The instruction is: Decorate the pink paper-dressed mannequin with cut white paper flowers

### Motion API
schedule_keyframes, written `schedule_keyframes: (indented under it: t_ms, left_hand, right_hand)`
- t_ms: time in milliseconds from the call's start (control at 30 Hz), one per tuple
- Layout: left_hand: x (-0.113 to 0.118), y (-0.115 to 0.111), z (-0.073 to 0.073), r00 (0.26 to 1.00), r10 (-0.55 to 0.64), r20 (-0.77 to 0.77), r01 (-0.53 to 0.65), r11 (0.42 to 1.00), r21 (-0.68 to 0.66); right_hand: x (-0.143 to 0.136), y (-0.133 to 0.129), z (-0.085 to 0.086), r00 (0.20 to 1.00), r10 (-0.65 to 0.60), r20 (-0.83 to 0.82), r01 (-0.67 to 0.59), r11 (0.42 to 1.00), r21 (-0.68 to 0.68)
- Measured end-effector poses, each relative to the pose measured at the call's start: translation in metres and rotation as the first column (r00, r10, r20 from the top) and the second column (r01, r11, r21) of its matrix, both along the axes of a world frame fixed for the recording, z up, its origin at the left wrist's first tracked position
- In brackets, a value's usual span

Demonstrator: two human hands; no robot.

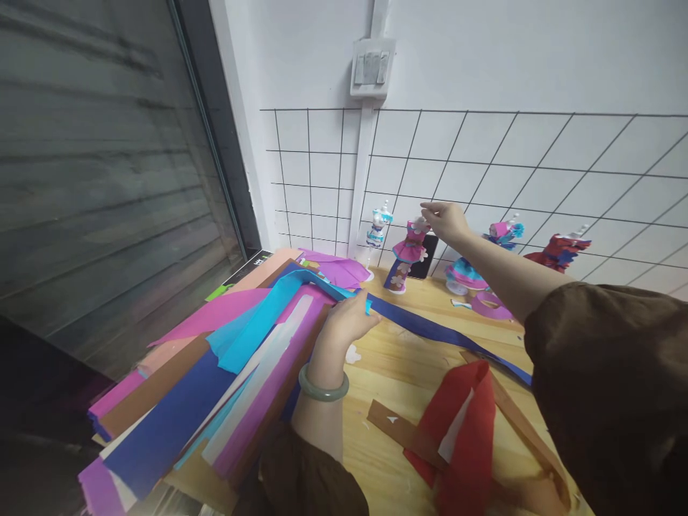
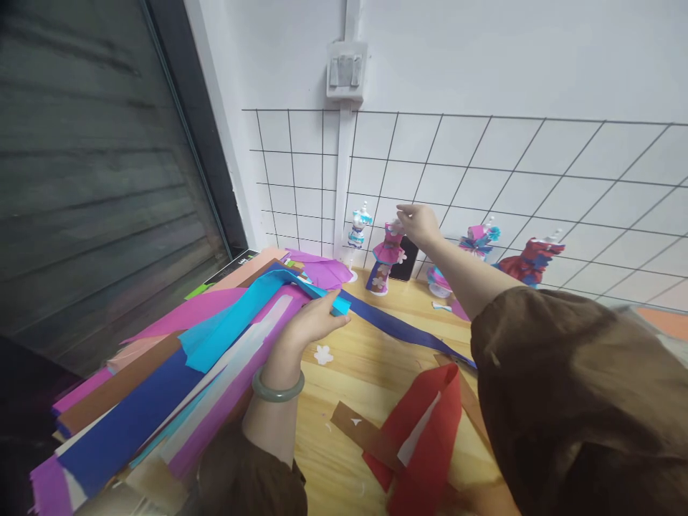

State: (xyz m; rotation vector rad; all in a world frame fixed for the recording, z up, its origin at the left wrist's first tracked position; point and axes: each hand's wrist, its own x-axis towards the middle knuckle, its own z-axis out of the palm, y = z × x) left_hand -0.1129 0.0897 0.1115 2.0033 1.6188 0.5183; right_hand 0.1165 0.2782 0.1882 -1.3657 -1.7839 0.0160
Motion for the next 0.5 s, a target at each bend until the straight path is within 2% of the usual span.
schedule_keyframes:
  t_ms: [133, 233, 367, 500]
  left_hand:
    - [-0.001, -0.002, 0.003, 1.0, 0.012, 0.012, -0.012, 1.0, -0.001]
    - [-0.002, -0.003, 0.004, 1.0, 0.016, 0.026, -0.016, 1.0, 0.01]
    - [-0.005, -0.001, 0.002, 0.999, 0.027, 0.034, -0.028, 0.999, 0.033]
    - [-0.006, 0.003, -0.002, 0.999, -0.023, 0.042, 0.02, 0.997, 0.078]
  right_hand:
    - [0.005, -0.014, 0.003, 0.998, -0.055, 0.038, 0.053, 0.997, 0.047]
    - [0.009, -0.038, 0.002, 0.995, -0.089, 0.034, 0.084, 0.989, 0.123]
    - [0.01, -0.095, -0.01, 0.999, -0.028, 0.018, 0.025, 0.989, 0.148]
    - [0.012, -0.163, -0.014, 0.997, 0.078, 0.027, -0.078, 0.997, 0.009]
